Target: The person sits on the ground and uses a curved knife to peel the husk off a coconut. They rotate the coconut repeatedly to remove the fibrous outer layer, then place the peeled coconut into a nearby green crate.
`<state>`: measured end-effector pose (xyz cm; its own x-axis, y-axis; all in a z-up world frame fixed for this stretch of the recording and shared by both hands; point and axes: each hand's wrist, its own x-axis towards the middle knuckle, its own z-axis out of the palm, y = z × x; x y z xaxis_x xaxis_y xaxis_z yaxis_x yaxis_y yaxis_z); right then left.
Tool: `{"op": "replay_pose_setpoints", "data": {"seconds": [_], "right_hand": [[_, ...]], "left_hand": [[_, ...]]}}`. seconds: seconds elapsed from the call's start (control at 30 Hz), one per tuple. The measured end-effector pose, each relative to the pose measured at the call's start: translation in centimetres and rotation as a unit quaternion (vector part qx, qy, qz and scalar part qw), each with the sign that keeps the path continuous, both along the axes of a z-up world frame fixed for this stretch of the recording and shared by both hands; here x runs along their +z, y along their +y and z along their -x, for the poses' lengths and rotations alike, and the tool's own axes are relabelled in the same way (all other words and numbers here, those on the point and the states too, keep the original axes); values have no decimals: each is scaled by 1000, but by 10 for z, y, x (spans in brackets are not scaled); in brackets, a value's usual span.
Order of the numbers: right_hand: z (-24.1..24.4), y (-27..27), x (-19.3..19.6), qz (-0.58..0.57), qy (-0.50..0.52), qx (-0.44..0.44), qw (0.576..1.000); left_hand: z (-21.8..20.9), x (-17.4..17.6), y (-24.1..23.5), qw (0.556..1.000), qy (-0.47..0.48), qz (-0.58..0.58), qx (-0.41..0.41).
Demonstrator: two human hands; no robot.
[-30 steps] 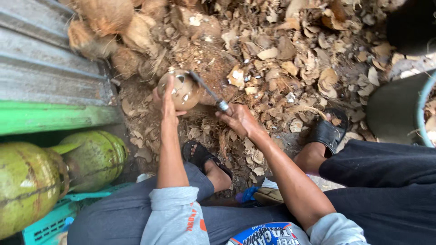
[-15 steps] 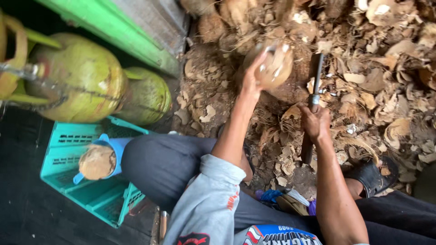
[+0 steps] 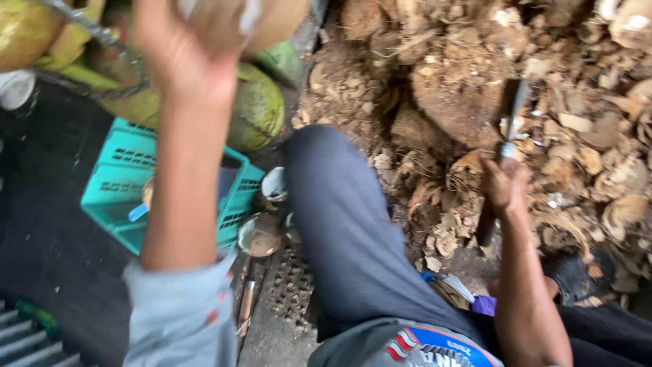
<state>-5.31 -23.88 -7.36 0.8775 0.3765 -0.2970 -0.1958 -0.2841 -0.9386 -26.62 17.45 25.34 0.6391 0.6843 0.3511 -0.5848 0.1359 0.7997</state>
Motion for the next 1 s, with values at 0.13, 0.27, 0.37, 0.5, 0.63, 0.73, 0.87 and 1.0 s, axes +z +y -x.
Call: {"op": "replay_pose_setpoints", "data": {"seconds": [0.13, 0.27, 0.37, 0.5, 0.63, 0.73, 0.87, 1.0], "right_hand": [[3, -4, 3, -88, 40, -26, 995], [12, 2, 13, -57, 73, -42, 995], [12, 5, 13, 32, 42, -11, 999], [-6, 2, -6, 240, -156, 71, 956], [-37, 5, -30, 353, -281, 127, 883], [-49, 12, -30, 420, -243, 126, 865], [-35, 19, 8, 387, -468, 104, 788], [-9, 69, 70, 293, -284, 108, 907]], "left_hand": [[138, -13, -9, 993, 56, -23, 98], [241, -44, -12, 963, 133, 62, 227], [295, -78, -23, 933, 162, 116, 299], [327, -145, -45, 910, 160, 204, 325], [319, -213, -60, 913, 129, 237, 306], [285, -251, -58, 894, 130, 309, 298], [224, -278, -50, 906, 133, 301, 266], [146, -283, -43, 933, 112, 283, 193]]}}
